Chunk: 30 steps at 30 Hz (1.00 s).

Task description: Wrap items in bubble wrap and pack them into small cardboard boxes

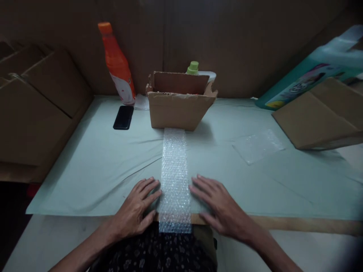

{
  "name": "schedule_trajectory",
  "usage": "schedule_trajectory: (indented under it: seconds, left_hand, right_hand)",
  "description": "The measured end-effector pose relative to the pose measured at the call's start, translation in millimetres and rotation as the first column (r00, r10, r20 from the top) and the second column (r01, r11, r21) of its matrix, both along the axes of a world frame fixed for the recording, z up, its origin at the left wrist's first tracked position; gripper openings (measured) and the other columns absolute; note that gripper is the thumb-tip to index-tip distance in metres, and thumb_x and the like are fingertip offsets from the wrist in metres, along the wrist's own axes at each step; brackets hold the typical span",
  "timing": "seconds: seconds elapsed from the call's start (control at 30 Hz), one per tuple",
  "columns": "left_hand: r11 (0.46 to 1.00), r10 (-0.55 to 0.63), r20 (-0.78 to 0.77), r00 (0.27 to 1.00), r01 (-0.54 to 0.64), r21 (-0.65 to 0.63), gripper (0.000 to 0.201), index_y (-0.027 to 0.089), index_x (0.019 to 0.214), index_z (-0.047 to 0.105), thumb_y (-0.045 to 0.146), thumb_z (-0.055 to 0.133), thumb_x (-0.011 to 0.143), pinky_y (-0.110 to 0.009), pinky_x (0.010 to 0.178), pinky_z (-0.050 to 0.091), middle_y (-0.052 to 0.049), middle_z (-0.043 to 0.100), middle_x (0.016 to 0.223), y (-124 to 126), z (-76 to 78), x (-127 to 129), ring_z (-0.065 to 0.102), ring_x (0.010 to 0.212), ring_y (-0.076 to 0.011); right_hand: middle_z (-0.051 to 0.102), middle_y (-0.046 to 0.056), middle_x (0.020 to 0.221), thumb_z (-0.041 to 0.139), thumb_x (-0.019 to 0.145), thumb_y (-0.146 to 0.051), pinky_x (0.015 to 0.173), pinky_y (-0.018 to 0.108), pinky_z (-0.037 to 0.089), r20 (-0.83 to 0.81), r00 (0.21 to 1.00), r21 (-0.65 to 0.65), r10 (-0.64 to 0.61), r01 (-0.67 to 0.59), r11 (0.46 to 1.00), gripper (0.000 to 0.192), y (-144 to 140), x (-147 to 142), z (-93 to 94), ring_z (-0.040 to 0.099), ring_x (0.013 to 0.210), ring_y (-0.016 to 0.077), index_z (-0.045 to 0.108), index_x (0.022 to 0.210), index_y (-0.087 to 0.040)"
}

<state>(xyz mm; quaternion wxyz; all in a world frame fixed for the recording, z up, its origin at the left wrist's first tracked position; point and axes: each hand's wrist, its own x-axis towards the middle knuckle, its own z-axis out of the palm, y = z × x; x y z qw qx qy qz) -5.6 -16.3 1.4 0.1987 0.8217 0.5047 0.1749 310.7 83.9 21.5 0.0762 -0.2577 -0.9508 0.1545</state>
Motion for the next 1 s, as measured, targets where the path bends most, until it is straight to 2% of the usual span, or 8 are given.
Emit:
schedule_trajectory:
  seconds: [0.2,0.3,0.4,0.5,0.6,0.77,0.87,1.0]
  left_hand:
    - [0.998,-0.057,-0.015,0.998,0.057,0.009,0.065,0.023,0.15,0.041,0.025,0.061,0.088,-0.064,0.121,0.025,-0.012,0.041,0.159,-17.7,-15.5,11.3,0.03,0.151,-0.0337]
    - [0.999,-0.028,0.031,0.999,0.028,0.026,0.068,0.025,0.152,0.035,0.026,0.061,0.09,-0.063,0.12,0.027,-0.012,0.042,0.159,-26.2,-13.9,11.3,0.032,0.15,-0.0327]
    - [0.998,0.001,0.121,0.993,-0.01,0.068,0.073,0.026,0.155,0.029,0.024,0.061,0.089,-0.062,0.118,0.031,-0.014,0.037,0.16,-34.5,-6.4,16.1,0.03,0.15,-0.0333]
    - [0.995,0.033,0.273,0.961,-0.058,0.084,0.069,0.026,0.153,0.033,0.02,0.059,0.089,-0.055,0.113,0.04,-0.014,0.05,0.15,-35.0,-2.8,32.0,0.043,0.141,-0.0306]
    - [0.964,0.249,0.386,0.888,-0.267,-0.007,0.05,0.023,0.142,0.049,0.02,0.054,0.093,-0.043,0.093,0.054,-0.009,0.07,0.112,-24.2,-7.6,50.8,0.064,0.106,-0.0239]
    - [0.877,0.467,0.309,0.829,-0.479,-0.042,0.057,0.016,0.145,0.045,0.021,0.054,0.09,-0.039,0.078,0.053,-0.003,0.069,0.085,-0.5,-20.1,61.7,0.064,0.079,-0.0207]
    - [0.888,0.444,0.252,0.86,-0.46,0.003,0.061,0.016,0.148,0.041,0.019,0.054,0.089,-0.038,0.077,0.052,-0.002,0.07,0.083,5.4,-22.5,59.1,0.063,0.077,-0.0207]
    - [0.901,0.419,0.177,0.89,-0.432,0.043,0.053,0.018,0.144,0.045,0.019,0.055,0.092,-0.038,0.076,0.05,-0.003,0.069,0.085,5.2,-19.3,55.3,0.061,0.077,-0.0215]
  right_hand:
    - [0.041,0.014,0.159,0.058,0.064,-0.004,0.11,0.058,0.04,-0.044,0.999,0.066,-0.02,0.023,0.998,0.083,-79.0,-15.5,-36.8,0.036,0.146,0.0343,0.05,0.144,-0.022]
    - [0.057,0.014,0.146,0.05,0.067,0.0,0.104,0.055,0.047,-0.247,0.968,0.07,-0.048,0.068,0.995,0.069,-81.4,-21.4,-45.9,0.048,0.138,0.0307,0.059,0.132,-0.019]
    - [0.073,0.009,0.123,0.046,0.081,-0.003,0.093,0.044,0.056,-0.432,0.896,-0.068,-0.106,0.085,0.994,0.051,-77.2,-21.6,-36.1,0.066,0.116,0.0234,0.064,0.124,-0.023]
    - [0.078,0.005,0.106,0.05,0.093,-0.016,0.084,0.036,0.06,-0.425,0.858,-0.324,-0.288,0.153,0.934,0.032,-69.1,-28.1,-22.7,0.073,0.096,0.0208,0.071,0.116,-0.025]
    - [0.078,0.006,0.106,0.054,0.096,-0.029,0.08,0.036,0.061,-0.363,0.822,-0.424,-0.44,0.275,0.863,0.026,-52.8,-40.4,-21.8,0.074,0.09,0.0224,0.073,0.113,-0.023]
    - [0.074,0.013,0.112,0.059,0.094,-0.033,0.085,0.047,0.055,-0.46,0.737,-0.032,-0.496,0.544,0.838,0.043,-33.5,-41.6,-33.2,0.069,0.098,0.0288,0.057,0.135,-0.018]
    - [0.07,0.013,0.119,0.06,0.094,-0.026,0.089,0.047,0.053,-0.451,0.825,0.11,-0.34,0.429,0.897,0.042,-42.2,-31.0,-31.9,0.065,0.109,0.0291,0.054,0.135,-0.022]
    - [0.063,0.013,0.137,0.062,0.09,-0.018,0.097,0.05,0.049,-0.305,0.939,0.106,-0.156,0.196,0.975,0.037,-53.4,-27.2,-31.1,0.055,0.128,0.0314,0.061,0.127,-0.022]
